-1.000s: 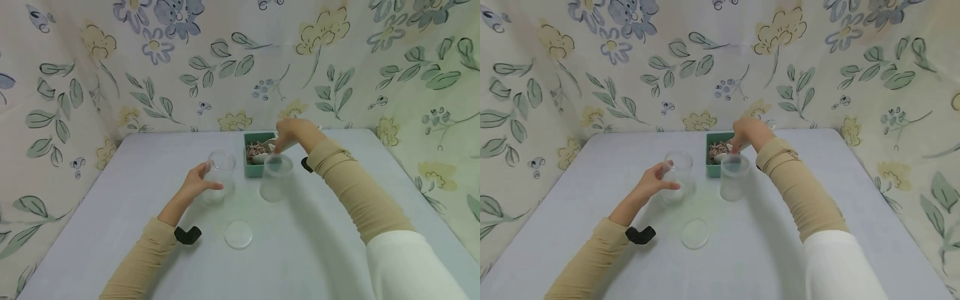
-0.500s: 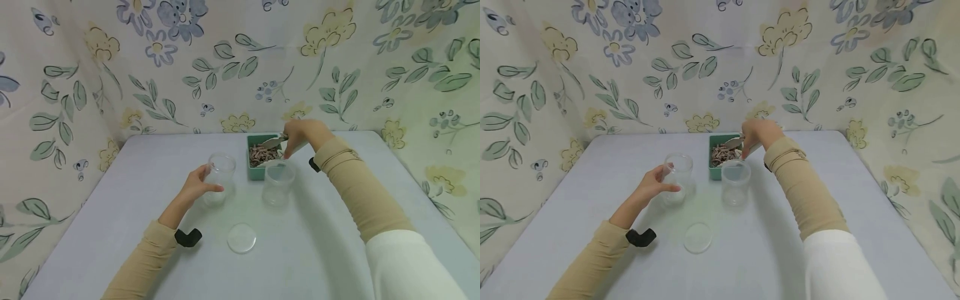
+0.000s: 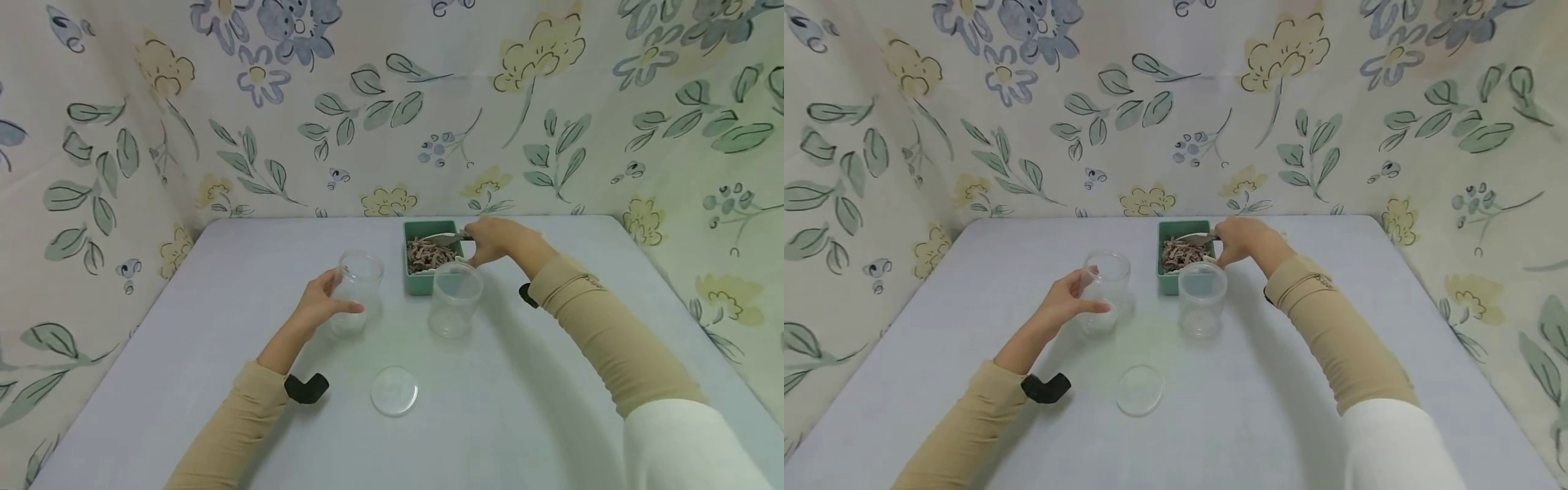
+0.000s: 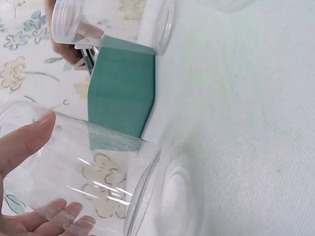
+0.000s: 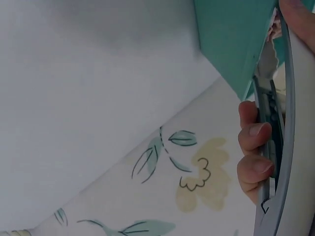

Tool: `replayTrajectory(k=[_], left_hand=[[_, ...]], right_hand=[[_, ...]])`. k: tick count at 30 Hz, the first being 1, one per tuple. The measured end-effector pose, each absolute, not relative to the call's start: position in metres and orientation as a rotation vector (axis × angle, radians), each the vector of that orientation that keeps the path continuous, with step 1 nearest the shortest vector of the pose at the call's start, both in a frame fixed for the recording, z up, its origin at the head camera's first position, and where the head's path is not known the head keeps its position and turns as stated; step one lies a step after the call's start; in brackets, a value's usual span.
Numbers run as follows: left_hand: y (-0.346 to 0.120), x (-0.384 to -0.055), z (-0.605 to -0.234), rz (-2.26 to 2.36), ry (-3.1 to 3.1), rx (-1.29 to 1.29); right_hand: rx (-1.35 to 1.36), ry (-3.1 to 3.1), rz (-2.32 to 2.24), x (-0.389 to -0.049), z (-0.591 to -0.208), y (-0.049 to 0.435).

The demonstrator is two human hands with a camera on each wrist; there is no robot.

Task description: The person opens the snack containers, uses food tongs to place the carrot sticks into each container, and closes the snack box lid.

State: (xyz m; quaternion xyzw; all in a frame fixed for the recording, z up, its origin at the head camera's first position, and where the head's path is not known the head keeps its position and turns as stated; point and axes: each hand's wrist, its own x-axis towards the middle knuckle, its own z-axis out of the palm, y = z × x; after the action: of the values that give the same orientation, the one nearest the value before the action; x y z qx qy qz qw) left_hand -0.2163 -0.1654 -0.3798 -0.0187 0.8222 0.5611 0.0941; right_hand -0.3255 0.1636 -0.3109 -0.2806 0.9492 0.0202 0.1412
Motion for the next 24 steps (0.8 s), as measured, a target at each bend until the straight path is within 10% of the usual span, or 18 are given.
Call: replayTrajectory(k=[24], left_hand=[[-0.151,-0.228,-0.374,1.637,2.472,-0.028]], right_hand=[[-0.948,2.817,-0.257,-0.315,-0.319,0.173]])
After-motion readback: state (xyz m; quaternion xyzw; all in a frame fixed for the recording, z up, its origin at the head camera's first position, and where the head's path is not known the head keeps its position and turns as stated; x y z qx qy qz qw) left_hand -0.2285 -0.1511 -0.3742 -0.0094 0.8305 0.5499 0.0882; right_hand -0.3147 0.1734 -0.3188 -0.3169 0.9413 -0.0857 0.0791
